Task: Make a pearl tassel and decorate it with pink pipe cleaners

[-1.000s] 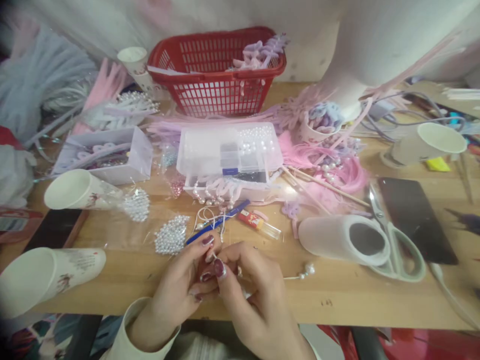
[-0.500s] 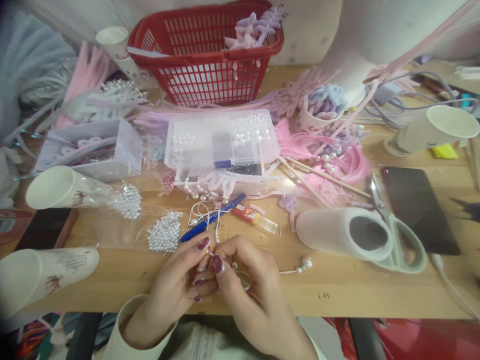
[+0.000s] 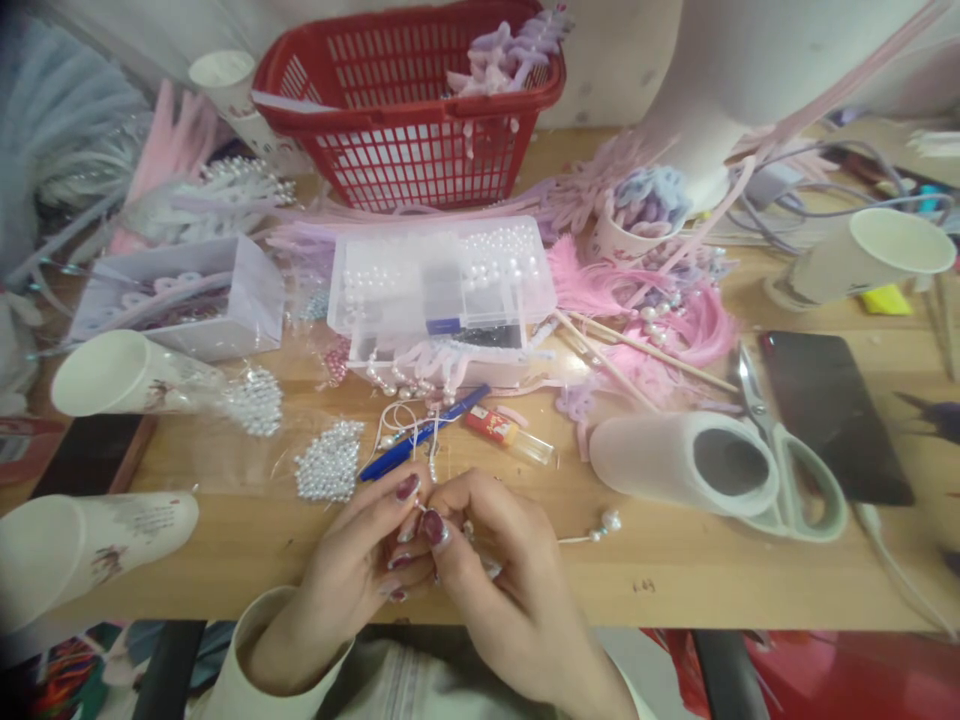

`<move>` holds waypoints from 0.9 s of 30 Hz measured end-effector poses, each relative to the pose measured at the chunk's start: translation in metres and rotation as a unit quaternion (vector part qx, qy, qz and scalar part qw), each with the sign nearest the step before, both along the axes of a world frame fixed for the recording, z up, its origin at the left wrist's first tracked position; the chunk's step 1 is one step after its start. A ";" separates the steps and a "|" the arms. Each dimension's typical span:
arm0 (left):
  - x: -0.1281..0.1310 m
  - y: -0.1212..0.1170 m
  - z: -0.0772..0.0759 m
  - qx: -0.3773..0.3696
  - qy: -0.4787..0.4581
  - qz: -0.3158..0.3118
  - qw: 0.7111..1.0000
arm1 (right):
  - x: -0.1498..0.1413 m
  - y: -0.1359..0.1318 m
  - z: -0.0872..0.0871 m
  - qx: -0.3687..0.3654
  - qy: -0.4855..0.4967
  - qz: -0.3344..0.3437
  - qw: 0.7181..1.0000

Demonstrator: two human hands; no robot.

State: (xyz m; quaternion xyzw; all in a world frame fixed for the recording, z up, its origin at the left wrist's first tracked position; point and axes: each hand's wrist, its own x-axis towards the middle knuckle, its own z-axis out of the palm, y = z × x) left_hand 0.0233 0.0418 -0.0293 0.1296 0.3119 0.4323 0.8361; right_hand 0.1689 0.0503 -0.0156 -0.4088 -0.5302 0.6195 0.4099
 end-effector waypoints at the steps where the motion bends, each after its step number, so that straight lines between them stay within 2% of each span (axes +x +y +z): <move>1: 0.000 -0.001 -0.001 0.005 0.003 0.000 1.000 | 0.000 0.000 0.000 -0.003 0.001 0.003 1.000; 4: -0.001 -0.004 -0.001 0.034 0.046 -0.009 0.998 | 0.003 0.002 0.001 -0.010 -0.005 0.037 0.999; 6: -0.003 -0.005 0.002 0.079 0.148 -0.022 0.986 | 0.007 0.004 0.002 0.022 -0.043 0.069 0.996; 8: -0.005 -0.007 0.007 0.148 0.275 -0.036 0.949 | 0.012 0.007 0.004 0.090 -0.110 0.090 0.986; 10: -0.007 -0.007 0.011 0.202 0.349 -0.049 0.914 | 0.018 0.009 0.006 0.156 -0.177 0.105 0.966; 12: -0.009 -0.007 0.013 0.214 0.358 -0.054 0.907 | 0.023 0.010 0.008 0.192 -0.220 0.129 0.948; 15: -0.009 -0.008 0.012 0.196 0.346 -0.045 0.917 | 0.028 0.010 0.010 0.205 -0.254 0.163 0.931; 20: -0.005 -0.011 0.010 0.171 0.330 -0.046 0.927 | 0.028 0.011 0.012 0.220 -0.241 0.159 0.932; 27: -0.003 -0.010 0.016 0.207 0.391 -0.040 0.896 | 0.025 0.009 0.012 0.244 -0.262 0.130 0.925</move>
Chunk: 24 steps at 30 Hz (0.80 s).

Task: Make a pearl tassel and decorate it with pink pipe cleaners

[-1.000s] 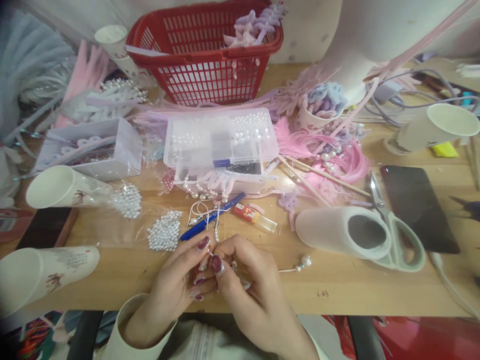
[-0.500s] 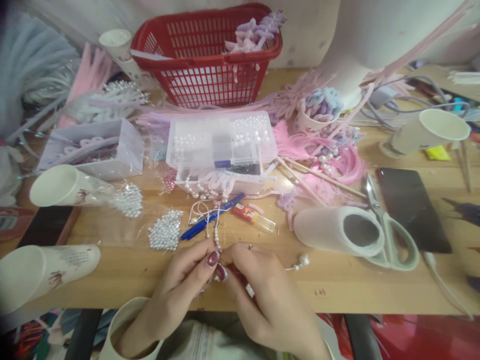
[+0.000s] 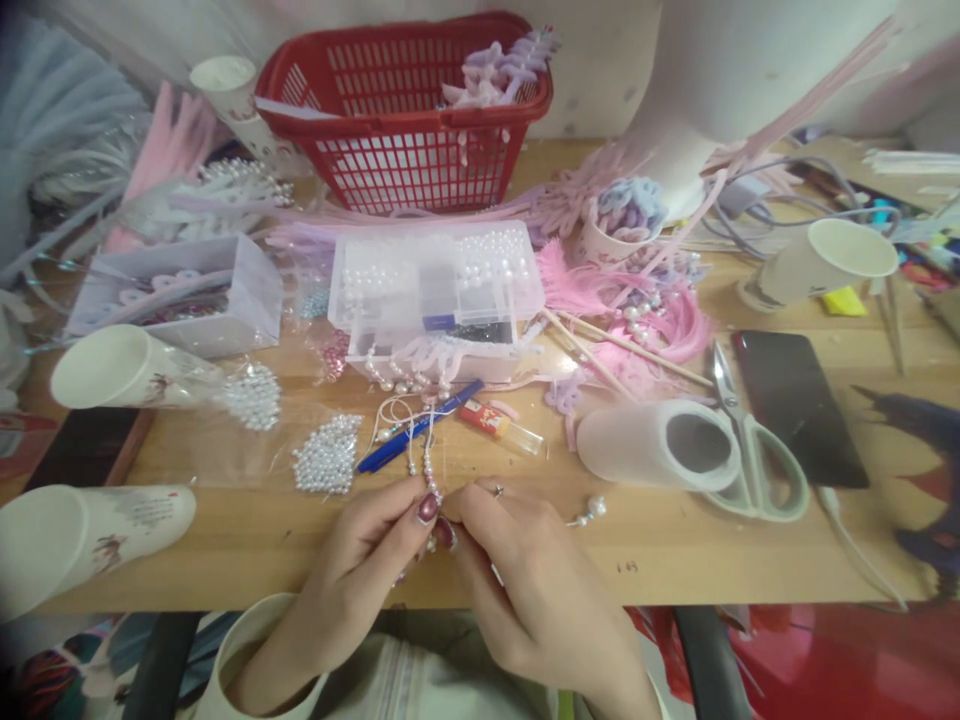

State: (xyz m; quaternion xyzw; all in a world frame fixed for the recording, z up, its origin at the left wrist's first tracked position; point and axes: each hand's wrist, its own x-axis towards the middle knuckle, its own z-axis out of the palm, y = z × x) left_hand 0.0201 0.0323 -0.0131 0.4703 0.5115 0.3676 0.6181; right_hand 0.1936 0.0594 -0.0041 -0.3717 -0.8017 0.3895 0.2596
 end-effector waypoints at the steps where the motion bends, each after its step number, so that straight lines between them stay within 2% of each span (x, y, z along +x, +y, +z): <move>1: -0.001 0.000 0.001 0.002 0.004 -0.003 1.000 | 0.000 0.000 0.000 -0.001 0.000 0.001 1.000; 13: 0.001 -0.004 0.001 0.042 0.009 -0.014 0.999 | 0.003 -0.004 -0.001 -0.056 0.015 0.032 0.998; 18: 0.001 -0.006 -0.001 0.011 -0.020 -0.024 0.999 | 0.003 -0.004 -0.003 -0.017 0.060 0.042 0.997; 19: 0.001 -0.007 -0.002 -0.010 -0.043 -0.007 0.999 | 0.005 -0.004 -0.004 -0.002 0.061 0.038 0.997; 21: -0.002 -0.007 -0.003 -0.060 -0.109 0.066 0.990 | 0.014 -0.004 -0.006 0.031 0.046 0.019 0.998; 24: -0.012 -0.002 0.002 -0.097 -0.211 0.213 0.949 | 0.039 -0.005 -0.009 0.091 -0.014 -0.040 0.995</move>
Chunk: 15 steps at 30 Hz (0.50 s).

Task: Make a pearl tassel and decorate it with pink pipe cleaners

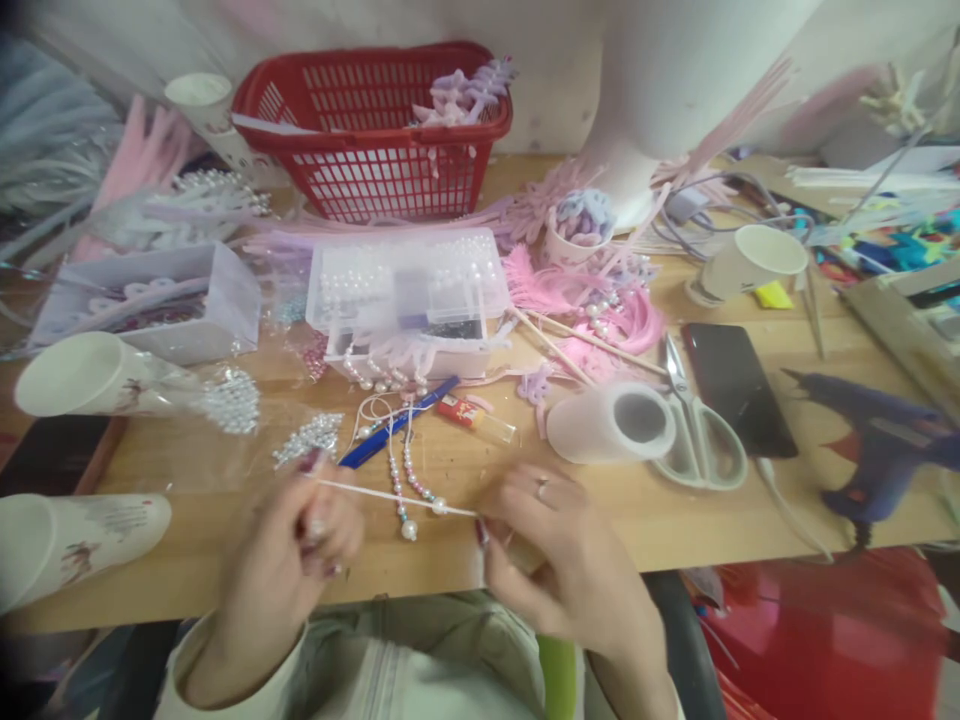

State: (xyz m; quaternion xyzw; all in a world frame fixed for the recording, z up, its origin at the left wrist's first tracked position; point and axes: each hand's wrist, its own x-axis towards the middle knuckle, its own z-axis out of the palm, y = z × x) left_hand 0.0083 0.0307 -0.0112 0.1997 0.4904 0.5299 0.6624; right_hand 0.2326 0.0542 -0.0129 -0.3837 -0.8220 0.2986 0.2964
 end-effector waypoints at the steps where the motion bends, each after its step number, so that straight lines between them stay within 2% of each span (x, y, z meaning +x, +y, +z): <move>1: -0.004 0.003 0.003 0.000 -0.019 0.040 0.999 | 0.009 -0.001 -0.001 0.026 -0.023 -0.028 0.999; 5: -0.016 0.012 0.014 0.007 -0.054 0.162 0.985 | 0.033 -0.008 -0.002 0.085 -0.101 -0.116 0.984; 9: -0.019 0.011 0.019 0.008 -0.075 0.244 0.967 | 0.028 -0.017 -0.005 0.075 -0.111 -0.134 0.982; 13: -0.020 0.007 0.021 0.012 -0.062 0.256 0.965 | 0.020 -0.017 -0.013 0.073 -0.127 -0.173 0.974; 15: -0.021 0.003 0.019 0.013 -0.028 0.232 0.972 | 0.020 -0.016 -0.015 0.079 -0.138 -0.196 0.967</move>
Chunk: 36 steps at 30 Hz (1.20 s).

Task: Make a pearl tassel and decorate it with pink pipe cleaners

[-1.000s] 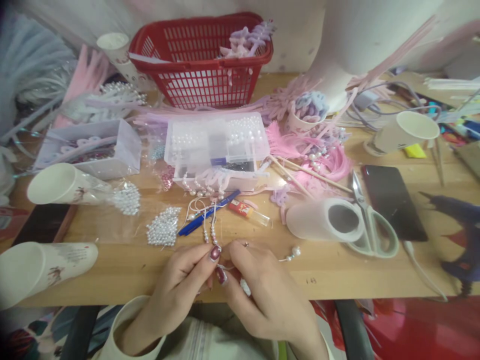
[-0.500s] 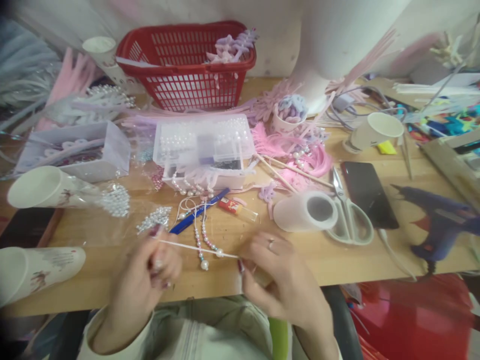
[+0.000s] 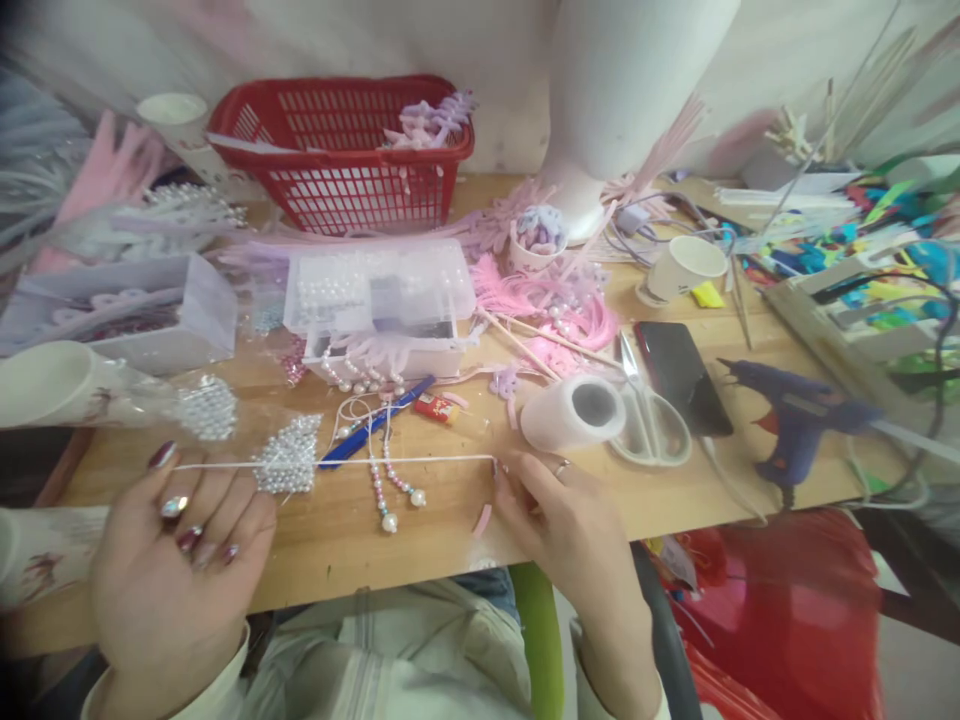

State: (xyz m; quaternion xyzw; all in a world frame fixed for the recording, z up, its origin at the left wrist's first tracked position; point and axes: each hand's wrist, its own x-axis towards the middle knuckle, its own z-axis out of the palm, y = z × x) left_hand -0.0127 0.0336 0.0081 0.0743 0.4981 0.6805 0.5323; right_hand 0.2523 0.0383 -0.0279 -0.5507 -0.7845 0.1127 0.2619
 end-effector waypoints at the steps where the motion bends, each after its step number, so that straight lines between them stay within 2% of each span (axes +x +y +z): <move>1: 0.000 -0.003 -0.002 -0.003 0.025 -0.026 0.999 | -0.001 0.000 0.000 0.002 0.005 -0.008 1.000; 3: 0.000 -0.010 -0.009 -0.003 0.090 -0.095 0.991 | -0.004 -0.003 0.004 0.003 0.033 -0.020 0.999; 6: 0.007 -0.023 -0.018 -0.019 0.209 -0.199 0.957 | -0.020 -0.015 0.014 0.021 0.103 -0.022 0.994; 8: 0.014 -0.031 -0.019 -0.013 0.279 -0.253 0.926 | -0.037 -0.025 0.021 -0.004 0.155 0.030 0.987; 10: 0.021 -0.036 -0.016 0.020 0.325 -0.292 0.899 | -0.055 -0.032 0.024 -0.080 0.199 0.105 0.971; 12: 0.026 -0.039 -0.014 0.051 0.347 -0.314 0.882 | -0.069 -0.035 0.024 -0.150 0.239 0.144 0.948; 15: 0.027 -0.042 -0.014 0.062 0.355 -0.334 0.871 | -0.078 -0.031 0.021 -0.215 0.287 0.155 0.920; 18: 0.025 -0.044 -0.017 0.075 0.362 -0.353 0.860 | -0.074 -0.027 0.018 -0.253 0.284 0.157 0.912; 20: 0.023 -0.043 -0.020 0.090 0.373 -0.368 0.847 | -0.069 -0.026 0.017 -0.254 0.271 0.168 0.913; 24: 0.023 -0.040 -0.023 0.104 0.389 -0.394 0.826 | -0.064 -0.027 0.016 -0.211 0.278 0.192 0.917; 27: 0.023 -0.039 -0.024 0.096 0.369 -0.407 0.830 | -0.067 -0.028 0.014 -0.198 0.299 0.178 0.917; 30: 0.023 -0.039 -0.026 0.058 0.304 -0.404 0.861 | -0.070 -0.028 0.012 -0.182 0.311 0.157 0.920; 33: 0.023 -0.035 -0.030 -0.020 0.125 -0.361 0.924 | -0.069 -0.027 0.014 -0.135 0.301 0.126 0.935; 36: 0.022 -0.025 -0.030 -0.035 -0.038 -0.306 0.951 | -0.065 -0.026 0.016 -0.070 0.278 0.091 0.954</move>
